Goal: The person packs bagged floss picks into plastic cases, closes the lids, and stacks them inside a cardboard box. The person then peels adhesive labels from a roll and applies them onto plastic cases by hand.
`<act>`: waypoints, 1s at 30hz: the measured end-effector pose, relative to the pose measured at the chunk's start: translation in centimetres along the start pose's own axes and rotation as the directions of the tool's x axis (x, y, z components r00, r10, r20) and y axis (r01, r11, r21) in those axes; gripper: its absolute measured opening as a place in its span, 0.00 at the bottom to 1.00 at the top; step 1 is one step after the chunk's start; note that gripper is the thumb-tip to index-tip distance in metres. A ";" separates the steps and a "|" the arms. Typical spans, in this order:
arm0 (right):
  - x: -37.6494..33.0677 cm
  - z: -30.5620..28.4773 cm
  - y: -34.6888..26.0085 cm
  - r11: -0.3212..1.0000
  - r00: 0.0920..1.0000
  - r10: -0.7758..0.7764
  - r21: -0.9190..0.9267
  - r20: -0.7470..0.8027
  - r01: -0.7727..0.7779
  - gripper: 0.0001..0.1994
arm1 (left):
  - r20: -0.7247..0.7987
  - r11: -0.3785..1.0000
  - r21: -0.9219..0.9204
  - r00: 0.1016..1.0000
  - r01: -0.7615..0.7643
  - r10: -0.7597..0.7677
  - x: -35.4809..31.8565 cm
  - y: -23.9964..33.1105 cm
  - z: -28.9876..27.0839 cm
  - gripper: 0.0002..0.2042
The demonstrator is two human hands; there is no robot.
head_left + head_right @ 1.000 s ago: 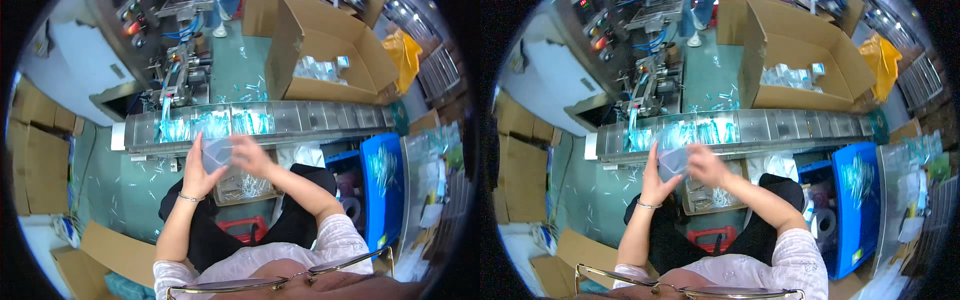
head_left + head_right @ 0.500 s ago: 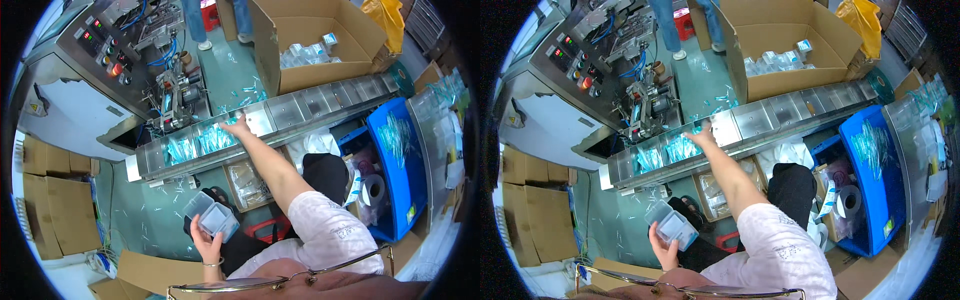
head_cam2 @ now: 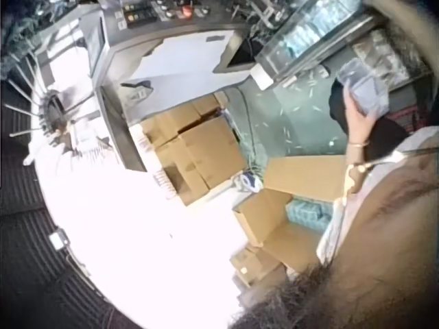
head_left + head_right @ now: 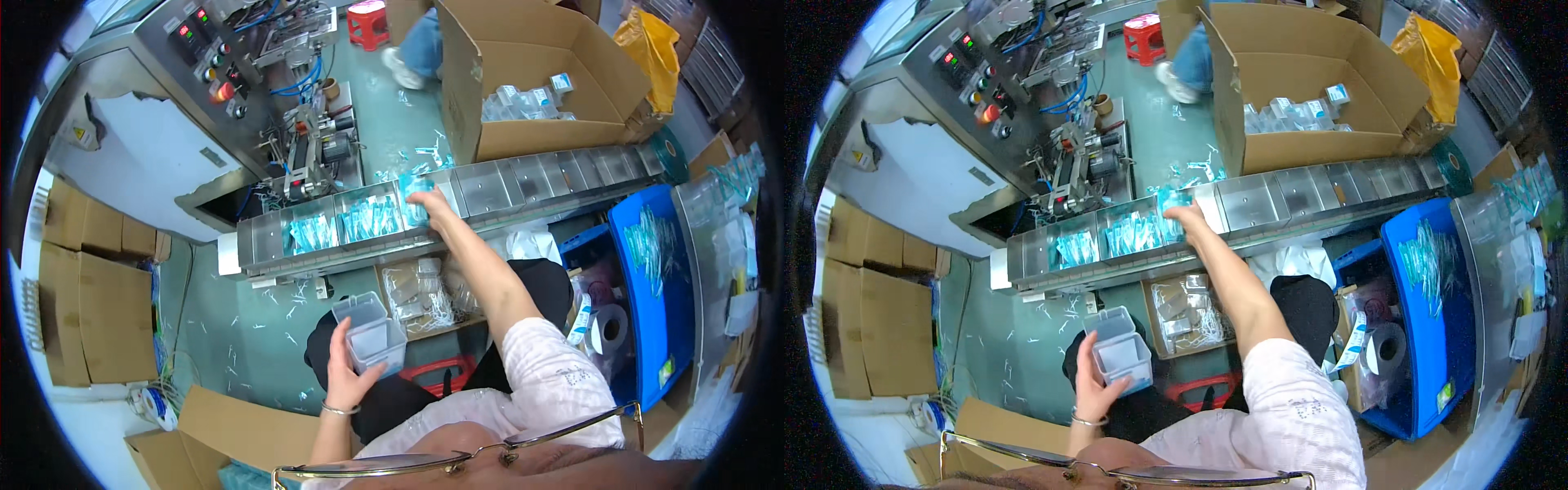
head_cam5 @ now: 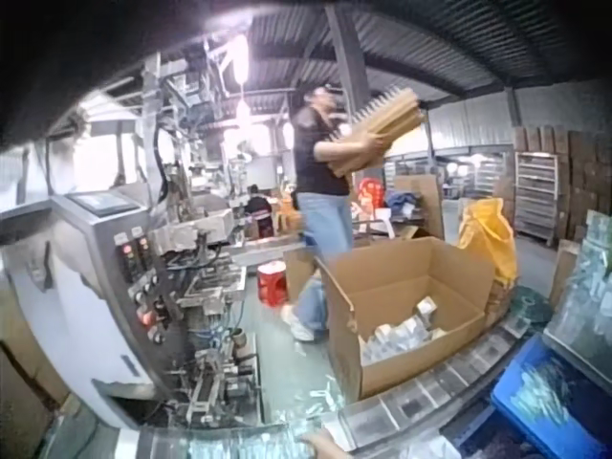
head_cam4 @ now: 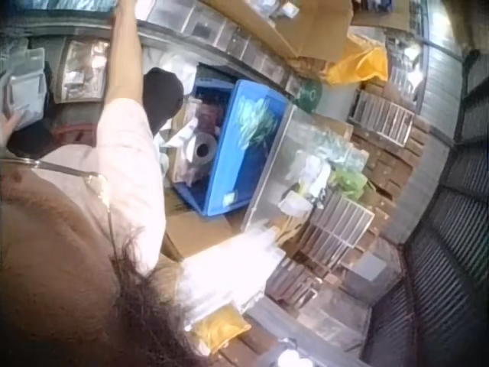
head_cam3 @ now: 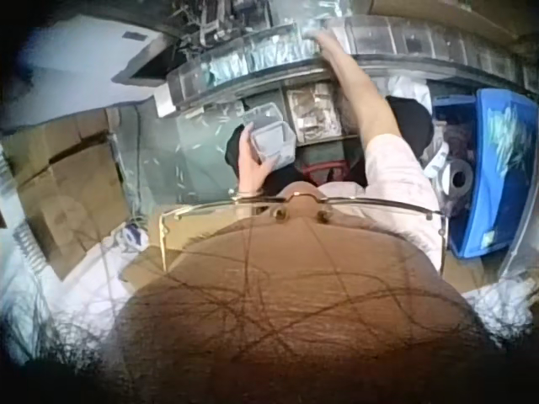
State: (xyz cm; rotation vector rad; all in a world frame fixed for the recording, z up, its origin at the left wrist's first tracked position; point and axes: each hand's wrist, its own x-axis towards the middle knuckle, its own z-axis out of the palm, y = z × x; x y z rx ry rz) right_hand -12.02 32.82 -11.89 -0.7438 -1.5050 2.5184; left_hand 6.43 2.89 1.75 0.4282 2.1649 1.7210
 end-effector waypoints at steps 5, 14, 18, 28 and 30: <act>-15.7 4.1 -1.3 0.982 0.888 -0.176 0.015 0.425 0.188 0.26 | 0.084 0.979 0.202 0.996 0.011 -0.028 3.7 0.6 -0.7 0.43; -26.7 6.7 0.3 0.439 0.456 -0.693 -0.175 0.559 0.881 0.30 | 0.097 0.902 0.350 0.967 -0.253 0.234 0.3 1.7 0.2 0.41; -27.2 5.9 -0.7 0.129 0.323 -0.689 -0.329 0.649 0.935 0.26 | 0.128 0.974 0.152 0.981 -0.167 0.148 -1.8 1.8 -0.7 0.41; -29.7 7.3 1.6 0.159 0.321 -0.599 -0.285 0.733 0.945 0.28 | 0.044 0.955 0.198 0.976 -0.219 0.215 -3.6 1.6 -2.0 0.33; -31.3 7.4 -0.8 0.109 0.342 -0.511 -0.336 0.788 0.936 0.33 | -0.039 0.991 0.063 0.992 -0.117 0.120 -4.2 0.1 -2.5 0.25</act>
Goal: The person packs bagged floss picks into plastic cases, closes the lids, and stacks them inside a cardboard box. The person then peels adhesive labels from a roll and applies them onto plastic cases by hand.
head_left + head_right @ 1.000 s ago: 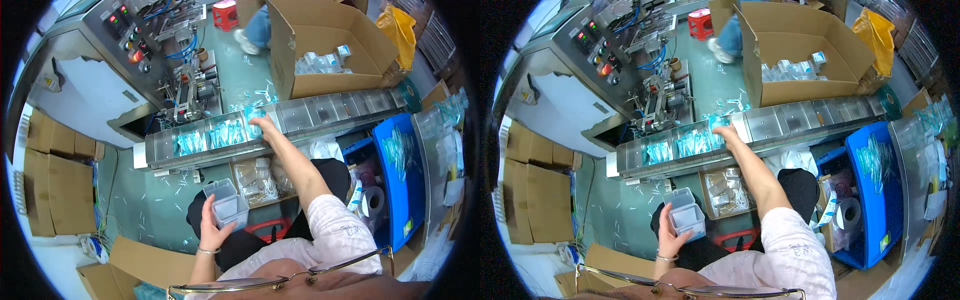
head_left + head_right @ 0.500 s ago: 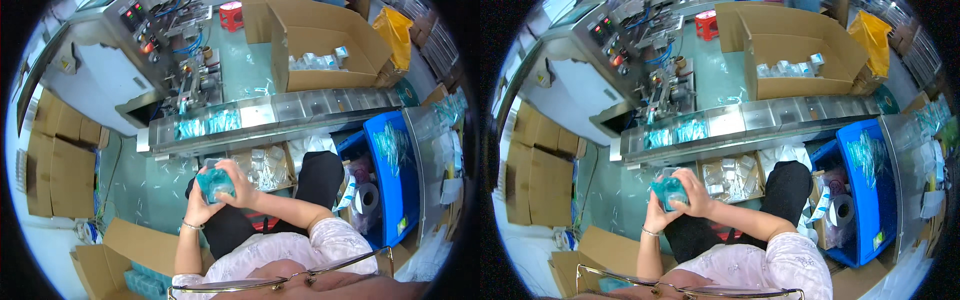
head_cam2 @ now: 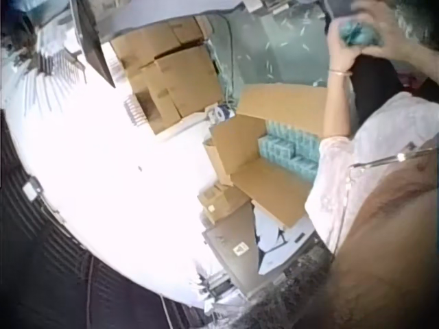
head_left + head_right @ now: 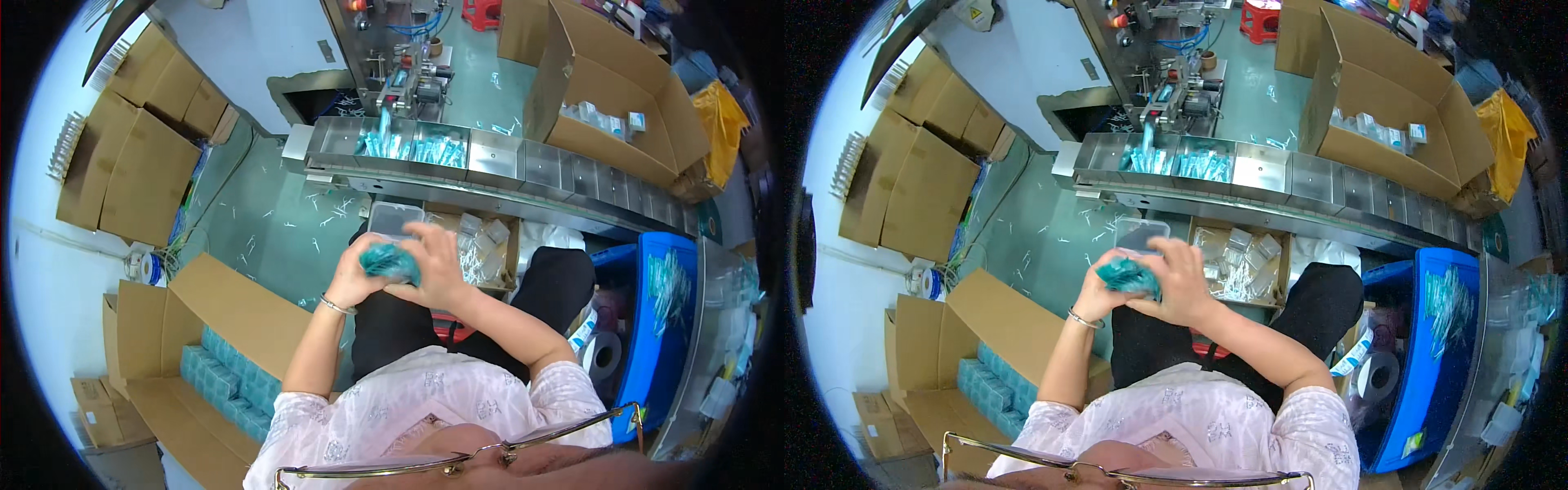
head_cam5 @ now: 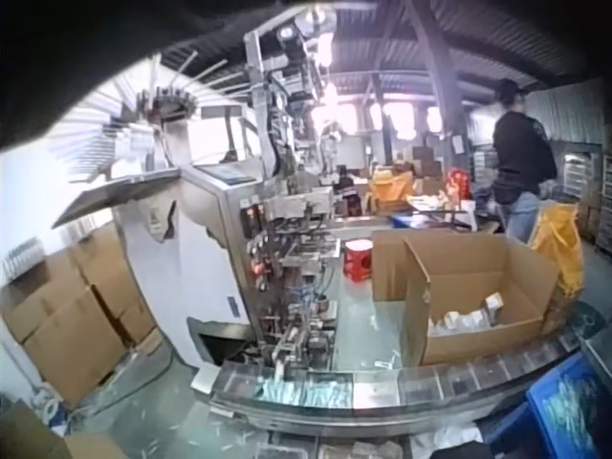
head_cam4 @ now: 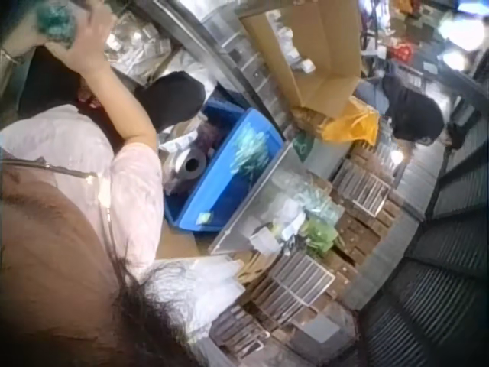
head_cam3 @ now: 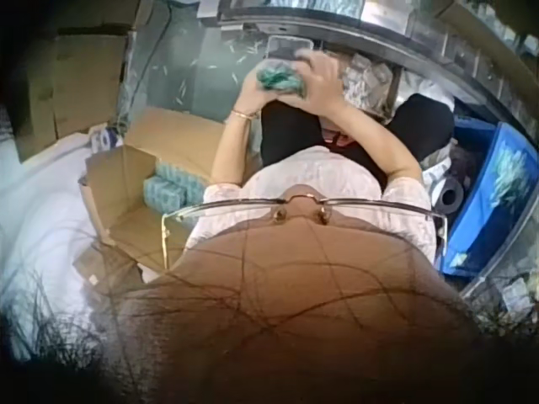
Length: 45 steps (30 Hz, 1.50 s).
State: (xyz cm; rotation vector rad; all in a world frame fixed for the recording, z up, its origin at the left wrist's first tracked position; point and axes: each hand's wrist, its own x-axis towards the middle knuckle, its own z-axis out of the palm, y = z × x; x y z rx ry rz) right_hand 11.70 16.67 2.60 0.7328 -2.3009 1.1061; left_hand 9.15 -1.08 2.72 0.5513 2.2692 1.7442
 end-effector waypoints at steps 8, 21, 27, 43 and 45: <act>1.7 0.8 -1.5 0.983 0.937 -0.177 0.092 0.300 0.156 0.29 | -0.170 0.963 0.261 0.978 -0.070 0.117 -1.4 0.0 -0.2 0.26; 1.0 3.4 -1.0 0.978 0.996 -0.086 0.189 -0.001 0.084 0.29 | -0.288 0.830 -0.481 0.945 -0.281 0.153 -4.7 -2.4 -1.0 0.40; 0.5 3.6 -2.1 0.868 0.929 0.358 0.330 0.100 -0.370 0.39 | -0.281 0.989 0.116 0.952 -0.096 0.125 -5.2 1.2 -3.5 0.37; -0.1 2.9 -0.9 0.793 0.888 0.112 0.498 0.446 -0.350 0.45 | 0.170 0.638 0.767 0.981 -0.073 -0.092 -5.9 2.8 -4.9 0.45; -0.7 4.0 -1.0 0.896 0.902 0.073 0.369 0.426 -0.246 0.45 | 0.159 0.661 0.742 0.987 -0.115 -0.007 -5.7 2.3 -4.9 0.41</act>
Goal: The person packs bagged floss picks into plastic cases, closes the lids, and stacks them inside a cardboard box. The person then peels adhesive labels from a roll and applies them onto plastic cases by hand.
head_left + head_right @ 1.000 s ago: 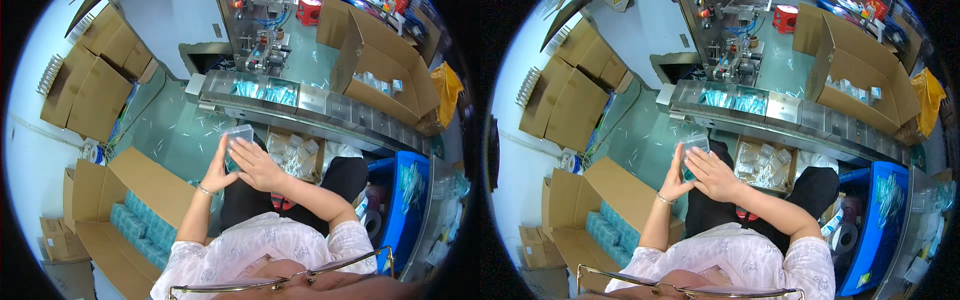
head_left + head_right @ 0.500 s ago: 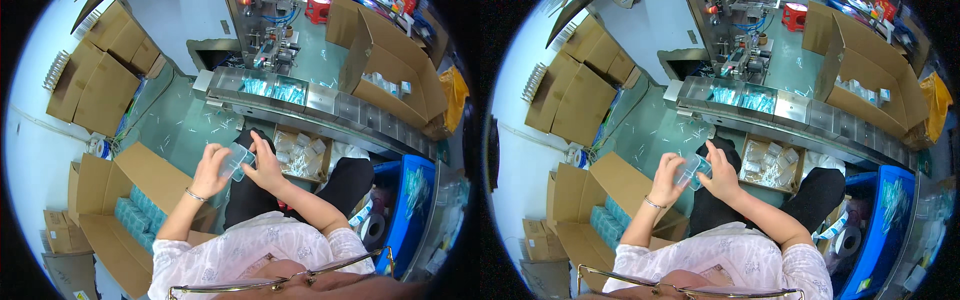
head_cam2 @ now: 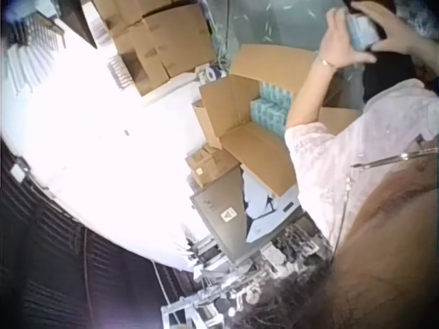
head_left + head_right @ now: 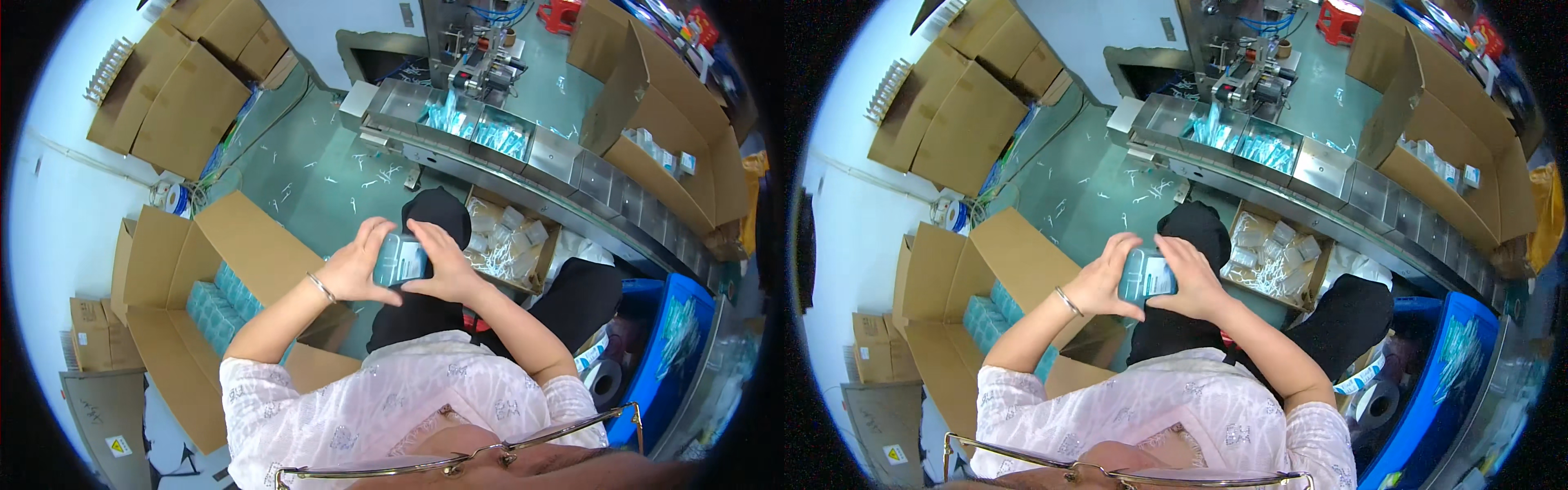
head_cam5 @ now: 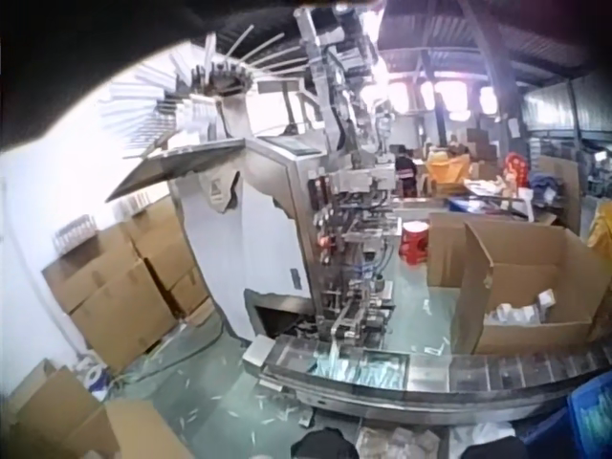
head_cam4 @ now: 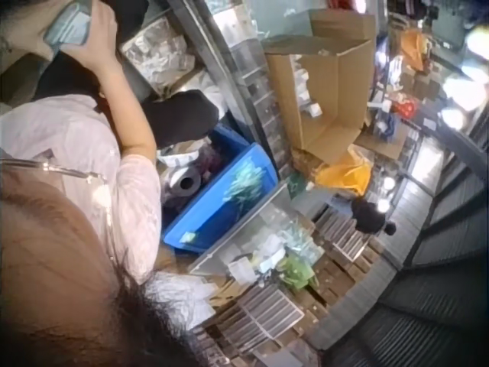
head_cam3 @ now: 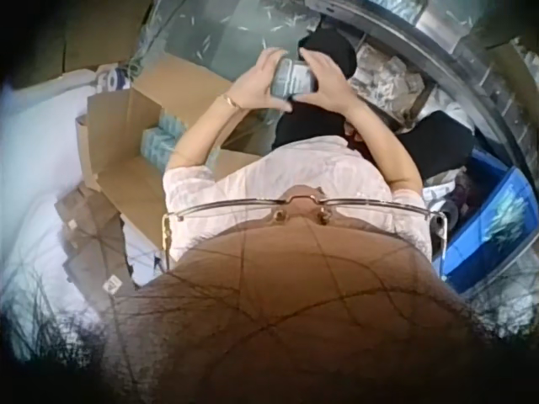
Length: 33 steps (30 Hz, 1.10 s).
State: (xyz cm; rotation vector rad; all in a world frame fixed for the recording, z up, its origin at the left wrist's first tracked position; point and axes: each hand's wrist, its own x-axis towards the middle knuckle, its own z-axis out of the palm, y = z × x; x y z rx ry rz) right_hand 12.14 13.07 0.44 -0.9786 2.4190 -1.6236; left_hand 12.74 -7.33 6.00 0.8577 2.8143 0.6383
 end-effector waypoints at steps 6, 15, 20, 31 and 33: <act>1.9 3.8 -1.9 0.912 0.999 -0.004 -0.409 -0.054 -0.018 0.44 | -0.015 0.863 -0.240 0.887 0.445 -0.462 -0.8 -0.1 0.8 0.26; -3.3 -2.1 6.0 0.909 0.969 -0.035 -0.412 -0.245 -0.071 0.25 | -0.614 0.724 -0.632 0.392 0.275 -0.685 -15.7 -7.9 3.6 0.31; -9.9 -8.1 15.8 0.778 0.936 0.230 -0.528 -0.266 -0.341 0.21 | -0.483 0.329 0.000 0.288 0.944 -0.827 -38.4 -11.4 6.8 0.21; -12.4 -9.3 19.8 0.464 0.749 0.606 -0.646 -0.267 -0.606 0.17 | 0.380 0.283 0.253 0.174 0.925 -0.909 -41.0 -18.4 11.1 0.37; -13.0 -8.0 21.7 0.354 0.579 0.786 -0.610 -0.217 -0.709 0.19 | -0.208 0.294 -0.004 0.287 0.956 -0.935 -39.1 -21.5 9.4 0.31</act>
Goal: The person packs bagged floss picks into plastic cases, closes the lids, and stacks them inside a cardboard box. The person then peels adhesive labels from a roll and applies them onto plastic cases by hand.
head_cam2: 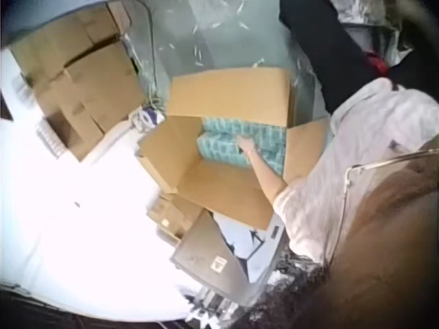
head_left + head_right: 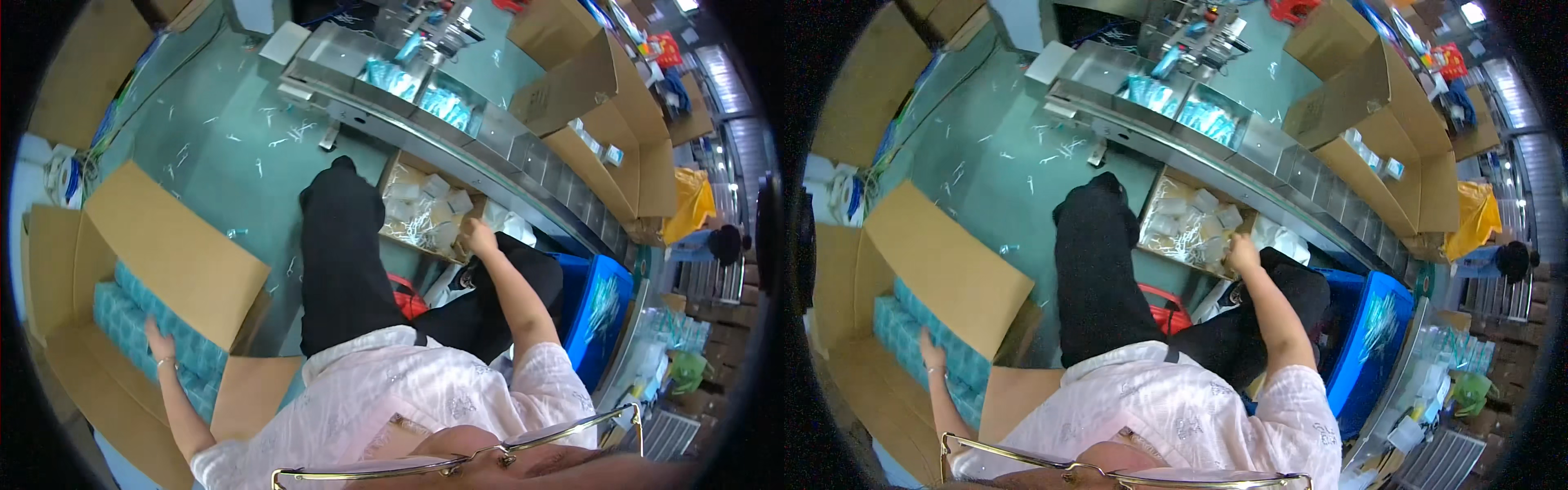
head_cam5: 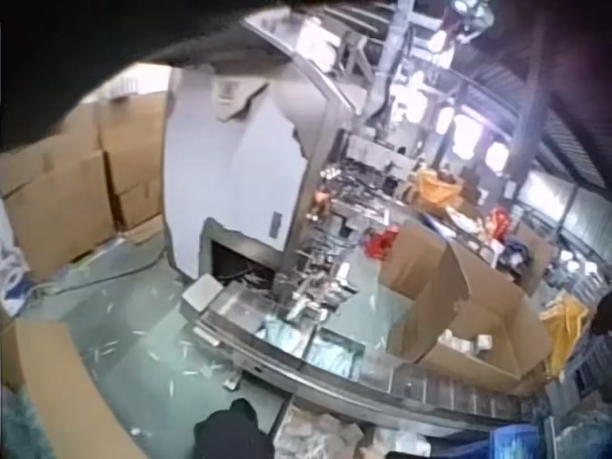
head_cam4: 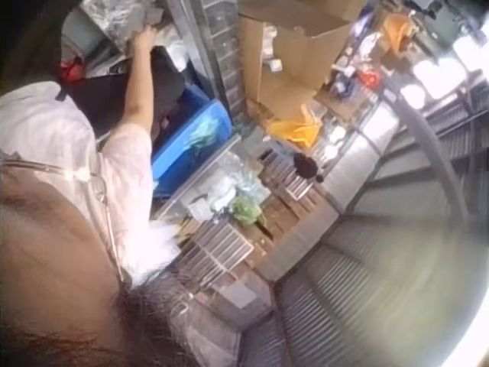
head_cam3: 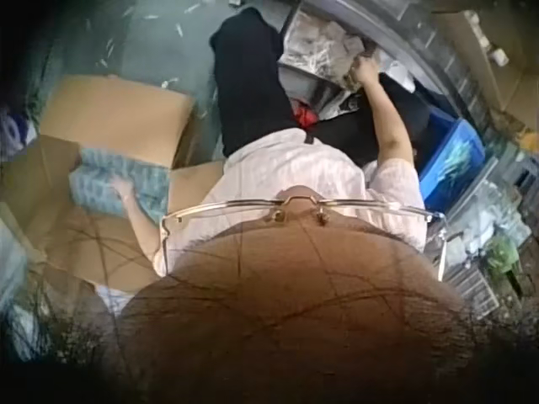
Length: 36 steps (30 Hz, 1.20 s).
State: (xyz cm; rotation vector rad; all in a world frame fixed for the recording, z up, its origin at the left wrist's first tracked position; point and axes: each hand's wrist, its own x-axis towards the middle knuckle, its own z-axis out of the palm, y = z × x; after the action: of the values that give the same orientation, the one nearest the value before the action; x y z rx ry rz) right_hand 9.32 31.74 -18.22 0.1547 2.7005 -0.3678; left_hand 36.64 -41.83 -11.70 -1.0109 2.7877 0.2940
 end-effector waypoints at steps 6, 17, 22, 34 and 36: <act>5.9 9.5 -5.1 0.966 0.980 -0.025 0.257 0.196 -0.027 0.22 | -0.450 0.800 -0.254 0.799 -0.543 0.399 0.1 30.6 -6.7 0.22; 12.0 10.3 -6.0 0.602 0.913 0.386 0.786 -0.131 -0.142 0.21 | -0.044 0.349 -0.698 0.525 -0.625 0.850 -6.4 52.7 -3.5 0.18; 4.2 -3.3 -10.2 0.504 0.950 0.076 0.834 -0.304 0.226 0.11 | -0.055 0.403 -0.589 0.532 -0.701 0.845 -5.3 56.0 -1.3 0.30; 22.0 -12.4 -11.9 0.786 0.972 0.234 0.595 -0.035 -0.168 0.47 | 0.036 -0.011 -0.998 0.640 0.069 0.768 -6.8 50.0 -4.6 0.42; 24.4 -10.0 -10.9 0.564 0.832 0.544 0.689 0.105 -0.456 0.56 | 0.017 -0.036 -0.997 0.640 0.069 0.768 -7.7 48.3 -4.5 0.40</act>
State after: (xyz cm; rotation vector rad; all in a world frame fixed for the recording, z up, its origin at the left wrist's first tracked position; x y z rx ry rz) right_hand -18.42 25.38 -16.88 1.1766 2.3181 -1.1980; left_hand 10.92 -1.87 0.60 0.0958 1.7247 2.3973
